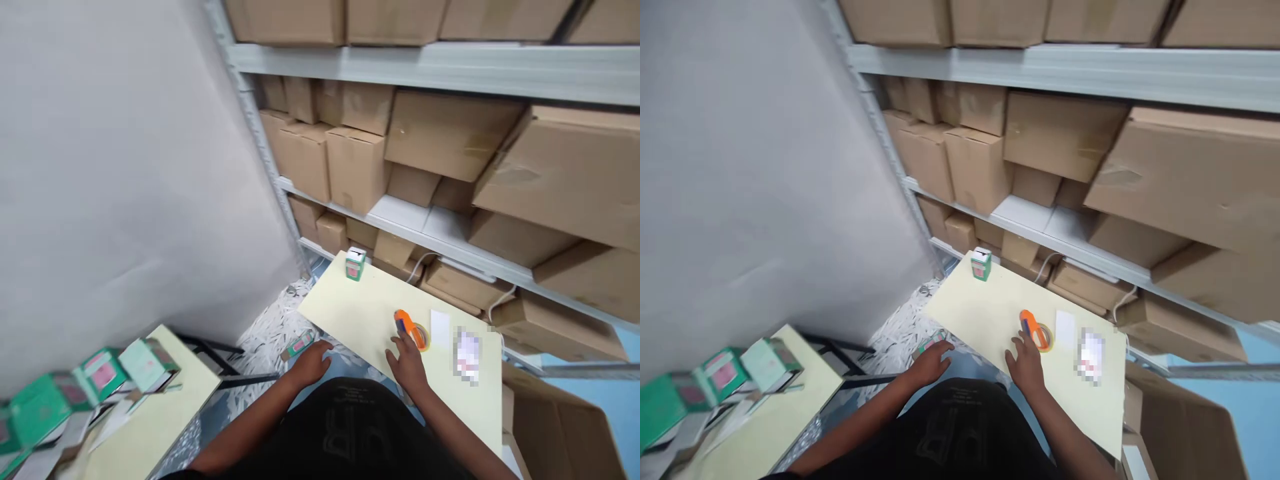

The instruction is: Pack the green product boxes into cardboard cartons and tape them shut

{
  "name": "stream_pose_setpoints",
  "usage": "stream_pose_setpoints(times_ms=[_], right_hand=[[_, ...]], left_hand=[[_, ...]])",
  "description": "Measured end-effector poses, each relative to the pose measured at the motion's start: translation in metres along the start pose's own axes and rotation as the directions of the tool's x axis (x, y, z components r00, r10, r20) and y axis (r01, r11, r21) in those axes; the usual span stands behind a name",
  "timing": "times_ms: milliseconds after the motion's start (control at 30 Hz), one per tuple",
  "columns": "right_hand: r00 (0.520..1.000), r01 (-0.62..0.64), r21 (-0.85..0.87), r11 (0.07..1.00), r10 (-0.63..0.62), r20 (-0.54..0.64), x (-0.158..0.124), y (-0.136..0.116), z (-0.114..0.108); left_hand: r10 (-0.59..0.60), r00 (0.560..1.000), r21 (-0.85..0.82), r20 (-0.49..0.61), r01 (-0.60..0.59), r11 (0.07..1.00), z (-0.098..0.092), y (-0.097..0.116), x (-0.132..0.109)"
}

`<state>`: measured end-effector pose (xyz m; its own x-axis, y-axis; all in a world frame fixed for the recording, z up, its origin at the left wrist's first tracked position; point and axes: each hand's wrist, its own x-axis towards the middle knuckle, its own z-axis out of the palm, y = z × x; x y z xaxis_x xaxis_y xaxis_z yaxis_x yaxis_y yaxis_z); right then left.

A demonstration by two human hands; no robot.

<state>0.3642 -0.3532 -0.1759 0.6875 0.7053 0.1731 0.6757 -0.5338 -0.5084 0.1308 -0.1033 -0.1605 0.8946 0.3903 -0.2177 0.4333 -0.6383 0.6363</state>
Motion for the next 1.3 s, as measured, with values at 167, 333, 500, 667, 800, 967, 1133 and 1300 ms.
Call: stream_pose_setpoints(times_ms=[167, 333, 500, 667, 800, 967, 1133, 1300], right_hand=[[0.995, 0.054, -0.001, 0.999, -0.054, 0.089, -0.005, -0.02, 0.018], [0.982, 0.114, 0.055, 0.992, -0.121, 0.143, 0.004, -0.073, 0.049], [0.939, 0.275, 0.18, 0.945, -0.304, 0.162, 0.008, -0.166, 0.094], [0.848, 0.397, 0.282, 0.873, -0.467, 0.25, -0.008, -0.257, 0.14], [0.732, 0.475, 0.349, 0.808, -0.583, 0.352, -0.017, -0.313, 0.168], [0.525, 0.557, 0.448, 0.7, -0.714, 0.463, -0.006, -0.38, 0.206], [0.268, 0.565, 0.571, 0.596, -0.786, 0.557, 0.001, -0.462, 0.251], [-0.093, 0.533, 0.698, 0.478, -0.786, 0.611, -0.01, -0.533, 0.277]], left_hand=[[-0.082, 0.99, -0.066, -0.117, 0.074, 0.995, -0.01, -0.016, -0.059], [-0.197, 0.948, -0.187, -0.249, 0.153, 0.97, -0.014, -0.05, -0.148], [-0.364, 0.852, -0.324, -0.377, 0.246, 0.913, -0.02, -0.09, -0.253], [-0.516, 0.714, -0.434, -0.473, 0.321, 0.842, -0.029, -0.121, -0.336], [-0.669, 0.56, -0.549, -0.489, 0.399, 0.735, -0.029, -0.139, -0.373], [-0.781, 0.402, -0.652, -0.478, 0.433, 0.622, -0.024, -0.153, -0.396], [-0.879, 0.158, -0.759, -0.45, 0.452, 0.469, -0.029, -0.157, -0.418], [-0.878, -0.14, -0.818, -0.458, 0.453, 0.355, -0.038, -0.143, -0.449]])
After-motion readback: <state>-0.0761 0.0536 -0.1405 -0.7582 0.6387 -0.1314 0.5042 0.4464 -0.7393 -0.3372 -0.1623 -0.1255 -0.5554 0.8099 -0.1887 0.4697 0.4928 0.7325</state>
